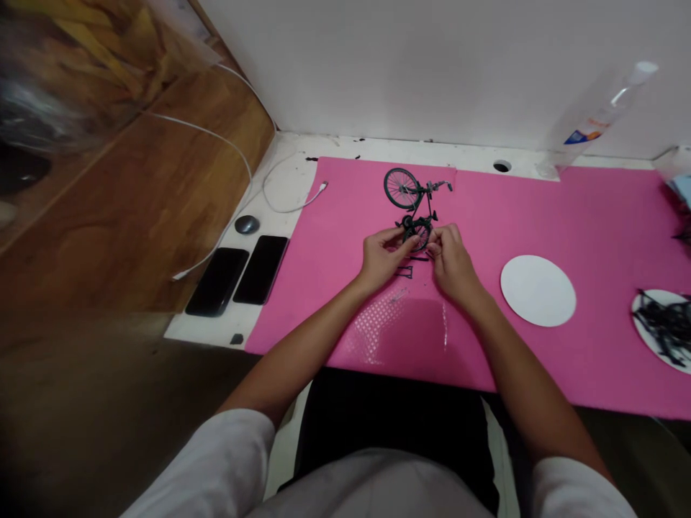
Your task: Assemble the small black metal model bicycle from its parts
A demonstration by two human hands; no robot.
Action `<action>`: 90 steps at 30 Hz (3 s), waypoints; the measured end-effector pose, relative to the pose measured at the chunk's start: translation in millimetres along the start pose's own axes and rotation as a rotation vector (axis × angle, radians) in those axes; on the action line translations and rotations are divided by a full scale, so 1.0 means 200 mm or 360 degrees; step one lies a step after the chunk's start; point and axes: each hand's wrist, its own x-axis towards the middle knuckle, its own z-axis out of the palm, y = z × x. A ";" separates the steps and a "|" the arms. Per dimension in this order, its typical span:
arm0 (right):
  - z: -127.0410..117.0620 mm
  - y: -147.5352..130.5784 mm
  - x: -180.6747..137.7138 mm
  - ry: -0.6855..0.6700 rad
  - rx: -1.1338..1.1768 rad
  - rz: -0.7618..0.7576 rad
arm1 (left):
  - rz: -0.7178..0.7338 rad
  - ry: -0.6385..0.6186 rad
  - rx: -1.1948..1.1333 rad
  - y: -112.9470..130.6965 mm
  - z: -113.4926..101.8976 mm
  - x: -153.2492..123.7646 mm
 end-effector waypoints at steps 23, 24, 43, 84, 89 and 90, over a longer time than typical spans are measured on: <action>0.03 0.06 0.02 -0.0070 0.0117 0.0005 | 0.0217 -0.0017 0.0291 0.00 0.00 -0.02; 0.02 0.06 0.02 -0.0075 0.0122 0.0003 | 0.0217 -0.0022 0.0291 0.00 -0.01 -0.02; 0.03 0.06 0.02 0.0189 0.0155 -0.0121 | 0.0253 0.0017 0.0248 -0.01 -0.02 -0.01; 0.04 -0.03 0.00 0.0201 -0.0121 -0.0157 | -0.0158 0.0043 -0.0224 -0.03 0.01 0.01; 0.05 -0.03 0.00 0.0240 -0.0143 -0.0153 | -0.0139 0.0025 -0.0224 -0.03 0.01 0.00; 0.05 -0.03 0.00 0.0257 -0.0154 -0.0156 | -0.0128 0.0018 -0.0204 -0.03 0.01 0.00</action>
